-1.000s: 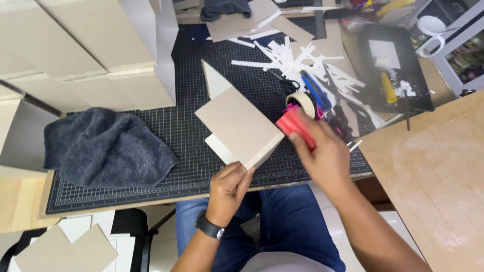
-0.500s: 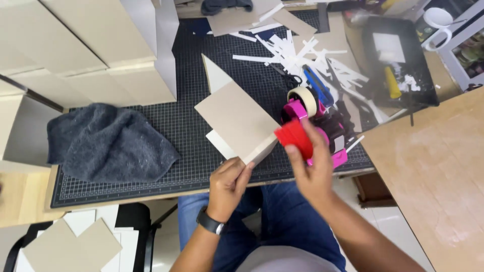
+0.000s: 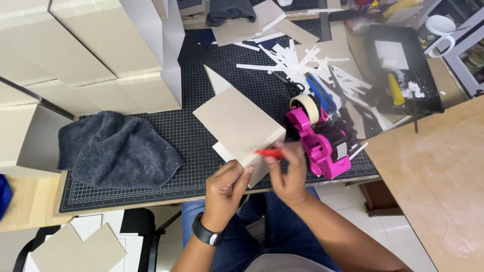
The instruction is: Folding and taping cardboard sheets to assemble small white boxes.
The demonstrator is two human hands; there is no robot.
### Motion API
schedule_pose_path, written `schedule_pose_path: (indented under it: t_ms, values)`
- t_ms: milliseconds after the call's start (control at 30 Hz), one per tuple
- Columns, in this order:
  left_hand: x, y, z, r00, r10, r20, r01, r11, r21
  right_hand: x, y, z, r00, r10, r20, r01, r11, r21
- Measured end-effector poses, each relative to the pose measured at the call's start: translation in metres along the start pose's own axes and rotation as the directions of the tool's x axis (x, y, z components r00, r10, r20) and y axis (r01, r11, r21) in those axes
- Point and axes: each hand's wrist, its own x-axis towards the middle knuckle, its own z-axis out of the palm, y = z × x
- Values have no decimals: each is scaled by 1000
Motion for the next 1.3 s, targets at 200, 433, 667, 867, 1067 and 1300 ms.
schedule_pose_path:
  t_ms: [200, 433, 667, 867, 1067, 1300]
  values:
    - [3, 0, -3, 999, -1, 43, 3, 1000, -24, -8, -14, -1, 995, -12, 102, 12, 1000, -1]
    - [10, 19, -9, 999, 1, 38, 0, 1000, -14, 18, 30, -10, 967, 194, -164, -211, 973, -95]
    - [6, 19, -3, 951, 249, 185, -293, 917, 272, 0, 46, -24, 869, 465, 170, -409, 867, -284]
    - [6, -7, -10, 855, 362, 372, -516, 674, 529, -43, 79, -8, 851, 332, 408, 87, 676, -732]
    - [-4, -62, -15, 836, 325, 441, -546, 418, 726, -41, 79, -7, 832, 335, 442, 84, 712, -697]
    - [-36, -112, 38, 827, 263, 497, -562, 397, 726, 11, 2, -15, 816, 455, 356, -466, 883, -59]
